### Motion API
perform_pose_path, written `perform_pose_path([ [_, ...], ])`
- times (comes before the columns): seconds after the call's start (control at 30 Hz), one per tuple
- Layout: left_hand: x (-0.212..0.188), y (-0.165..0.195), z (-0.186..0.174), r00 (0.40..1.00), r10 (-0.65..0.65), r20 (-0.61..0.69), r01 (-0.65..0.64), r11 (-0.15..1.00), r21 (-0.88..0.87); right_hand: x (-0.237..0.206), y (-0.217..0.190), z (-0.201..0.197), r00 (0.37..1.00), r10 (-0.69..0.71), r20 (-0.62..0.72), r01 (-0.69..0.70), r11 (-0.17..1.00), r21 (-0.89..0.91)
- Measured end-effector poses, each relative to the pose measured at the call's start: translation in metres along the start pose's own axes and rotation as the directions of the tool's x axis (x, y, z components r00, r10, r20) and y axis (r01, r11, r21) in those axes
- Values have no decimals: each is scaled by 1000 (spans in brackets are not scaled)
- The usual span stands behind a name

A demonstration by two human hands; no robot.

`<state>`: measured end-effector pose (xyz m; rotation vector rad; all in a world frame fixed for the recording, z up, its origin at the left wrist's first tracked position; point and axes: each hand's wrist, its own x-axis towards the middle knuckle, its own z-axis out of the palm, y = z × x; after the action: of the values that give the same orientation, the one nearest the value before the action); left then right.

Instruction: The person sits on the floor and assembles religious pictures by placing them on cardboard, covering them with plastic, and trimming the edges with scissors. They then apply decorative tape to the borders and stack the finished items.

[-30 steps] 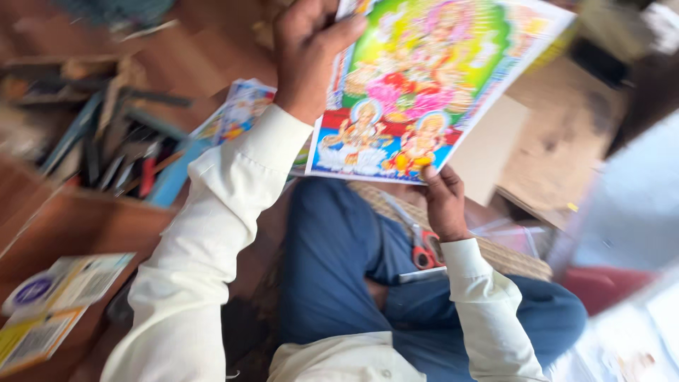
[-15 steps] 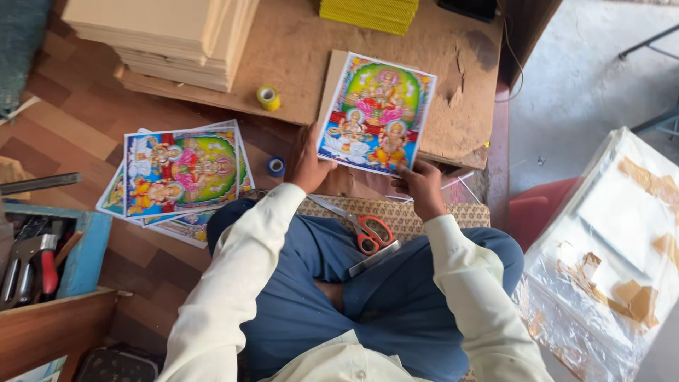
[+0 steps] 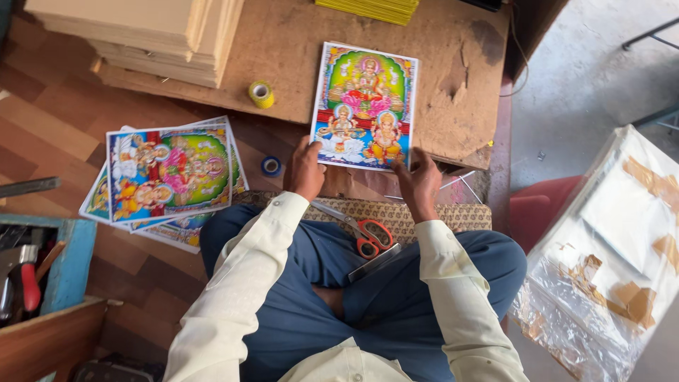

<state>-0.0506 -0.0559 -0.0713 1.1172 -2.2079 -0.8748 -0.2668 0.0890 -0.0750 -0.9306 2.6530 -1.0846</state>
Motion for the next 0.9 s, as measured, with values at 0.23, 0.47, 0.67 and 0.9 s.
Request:
perform_pose_path([
  [0.23,6,5,-7,997,67,-50,-68,998,-19,-18,-2,-6,967,-253,24,254,966,-45],
  [0.47,12,-23,14,993,89,-73,-92,995,-37,-13,5,2,988,-151,22,151,988,-15],
  [0.67,13,-45,34,968,179,-175,-189,981,-39,-6,16,7,943,-277,-185,305,941,148],
  [0.9,3,-30,17,975,217,-35,-213,972,104,-25,-1,-29,993,-115,-19,117,981,153],
])
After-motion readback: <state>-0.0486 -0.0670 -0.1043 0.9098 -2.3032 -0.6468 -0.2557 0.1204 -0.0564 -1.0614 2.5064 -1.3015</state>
